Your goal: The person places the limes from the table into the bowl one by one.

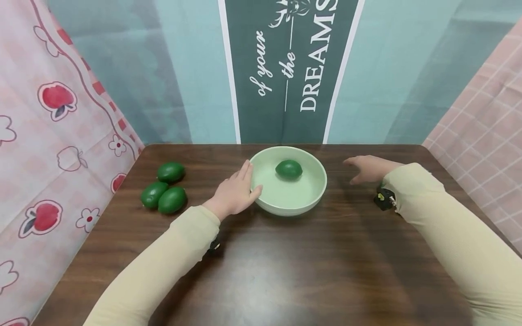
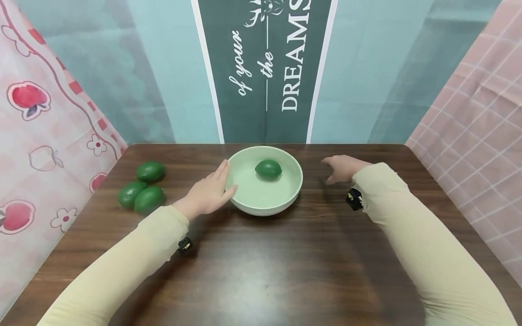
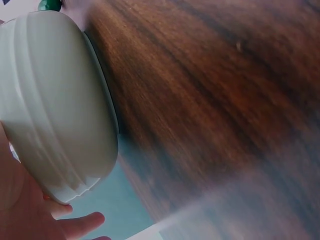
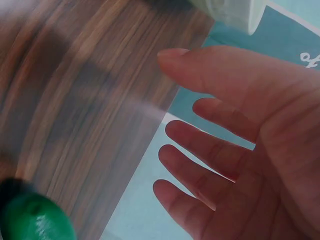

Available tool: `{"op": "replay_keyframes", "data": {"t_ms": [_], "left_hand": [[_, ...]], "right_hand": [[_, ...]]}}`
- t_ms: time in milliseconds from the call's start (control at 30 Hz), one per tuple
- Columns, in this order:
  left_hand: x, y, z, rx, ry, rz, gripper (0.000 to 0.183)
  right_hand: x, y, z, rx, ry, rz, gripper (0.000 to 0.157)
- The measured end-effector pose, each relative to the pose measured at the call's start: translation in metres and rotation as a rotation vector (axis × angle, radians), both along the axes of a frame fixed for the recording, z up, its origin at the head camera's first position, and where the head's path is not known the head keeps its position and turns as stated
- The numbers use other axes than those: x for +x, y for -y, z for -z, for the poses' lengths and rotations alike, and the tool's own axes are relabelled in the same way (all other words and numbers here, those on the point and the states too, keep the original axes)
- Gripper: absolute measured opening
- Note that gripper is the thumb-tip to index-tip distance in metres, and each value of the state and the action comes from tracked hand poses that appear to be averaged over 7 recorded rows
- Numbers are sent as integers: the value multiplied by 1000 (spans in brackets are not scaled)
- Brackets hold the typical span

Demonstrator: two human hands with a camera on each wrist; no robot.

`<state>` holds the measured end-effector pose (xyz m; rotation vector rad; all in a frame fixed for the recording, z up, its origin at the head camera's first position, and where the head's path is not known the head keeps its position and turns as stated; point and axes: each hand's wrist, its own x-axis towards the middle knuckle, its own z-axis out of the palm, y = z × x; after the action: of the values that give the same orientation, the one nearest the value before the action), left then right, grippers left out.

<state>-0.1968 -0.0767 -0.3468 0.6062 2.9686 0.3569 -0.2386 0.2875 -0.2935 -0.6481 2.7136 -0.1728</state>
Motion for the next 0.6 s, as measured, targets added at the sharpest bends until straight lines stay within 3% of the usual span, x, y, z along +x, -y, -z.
{"op": "replay_keyframes", "data": {"t_ms": [233, 467, 600], "left_hand": [[-1, 0, -4, 1, -45, -3, 74], [4, -3, 3, -16, -14, 11, 75], [4, -2, 0, -23, -41, 6, 74]], "right_hand": [[-2, -16, -4, -15, -33, 29, 62], [0, -31, 4, -22, 4, 51, 64], [-5, -38, -2, -28, -10, 64, 65]]}}
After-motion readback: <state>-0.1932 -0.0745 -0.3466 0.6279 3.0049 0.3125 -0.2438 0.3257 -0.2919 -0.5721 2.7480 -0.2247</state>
